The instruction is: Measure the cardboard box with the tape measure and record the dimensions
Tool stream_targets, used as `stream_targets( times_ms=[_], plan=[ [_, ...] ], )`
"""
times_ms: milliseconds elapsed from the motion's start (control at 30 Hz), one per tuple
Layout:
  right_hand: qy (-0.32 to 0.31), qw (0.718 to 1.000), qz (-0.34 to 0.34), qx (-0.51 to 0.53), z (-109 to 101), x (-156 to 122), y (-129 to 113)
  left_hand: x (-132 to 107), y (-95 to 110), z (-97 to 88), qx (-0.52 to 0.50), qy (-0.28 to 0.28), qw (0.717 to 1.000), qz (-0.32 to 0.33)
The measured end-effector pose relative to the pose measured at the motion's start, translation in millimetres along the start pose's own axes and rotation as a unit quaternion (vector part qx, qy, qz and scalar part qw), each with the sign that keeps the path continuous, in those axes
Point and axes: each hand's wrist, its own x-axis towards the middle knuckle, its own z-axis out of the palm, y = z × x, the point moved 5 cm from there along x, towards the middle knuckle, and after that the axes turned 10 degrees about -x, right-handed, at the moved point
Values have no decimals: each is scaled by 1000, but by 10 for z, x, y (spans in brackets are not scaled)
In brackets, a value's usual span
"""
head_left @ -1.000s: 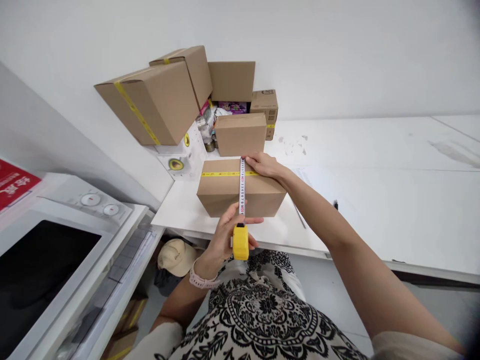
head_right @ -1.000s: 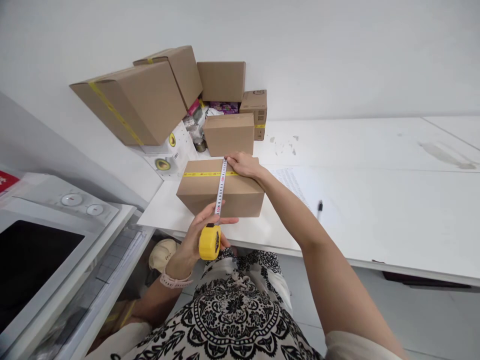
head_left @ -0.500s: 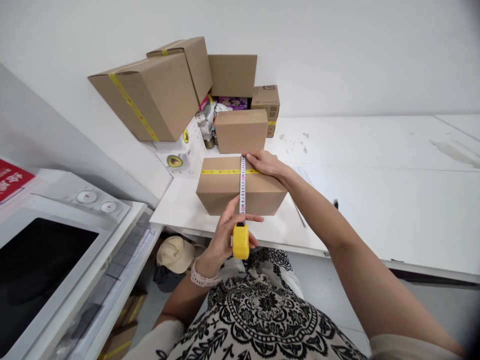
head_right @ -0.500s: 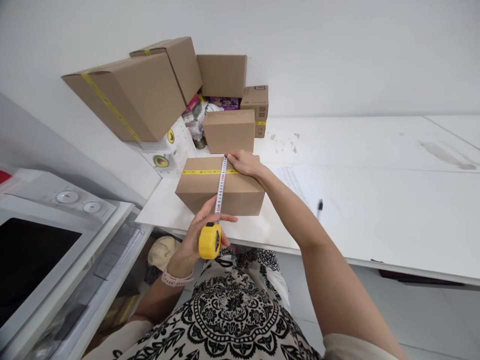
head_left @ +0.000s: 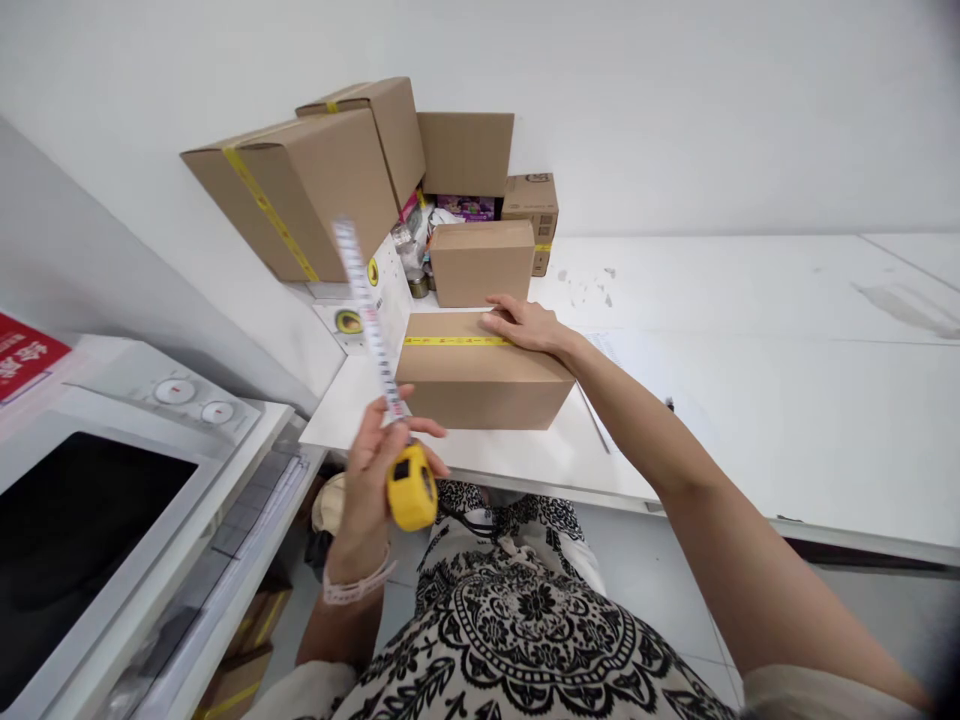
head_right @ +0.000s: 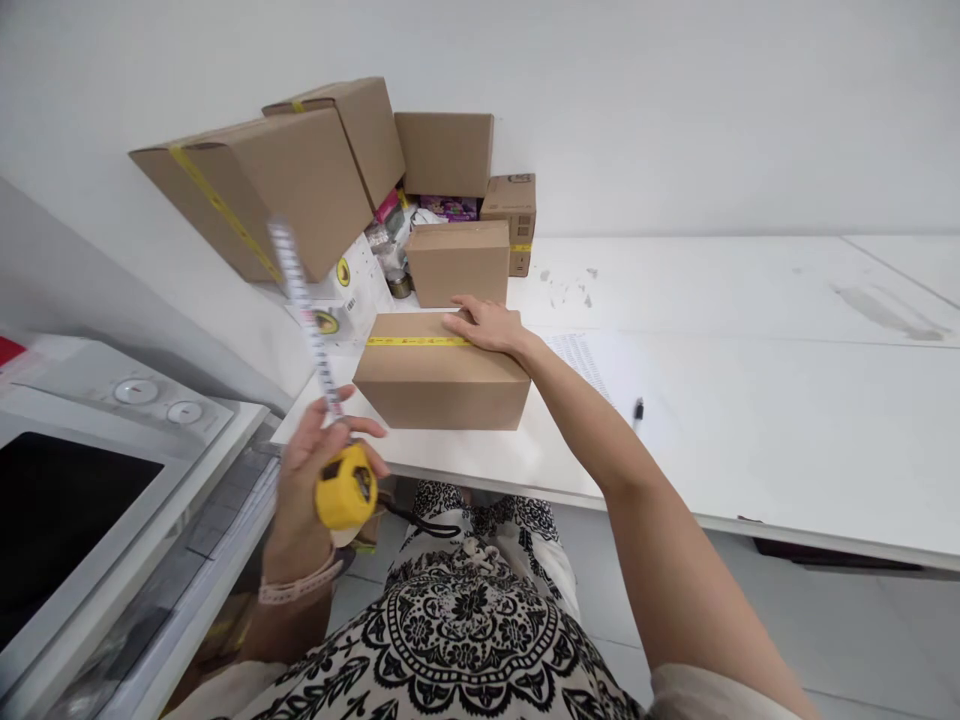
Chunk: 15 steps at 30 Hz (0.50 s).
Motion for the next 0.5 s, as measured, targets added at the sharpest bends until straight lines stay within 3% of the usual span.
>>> stream_targets(
  times_ms=[133,267,367,500],
  plan=[
    [4,997,-25,-67,12,-111,-108,30,342,-755,26,129,987,88],
    [77,984,-97,-126,-27,-426,-371,185,274,-1291,56,145,986,59],
    [133,970,-138,-148,-35,-824,-569,375,123,-1441,200,156,967,37],
    [204,948,-166,-181,160,-1438,-702,784,-151,-1414,364,150,919,-21]
  ],
)
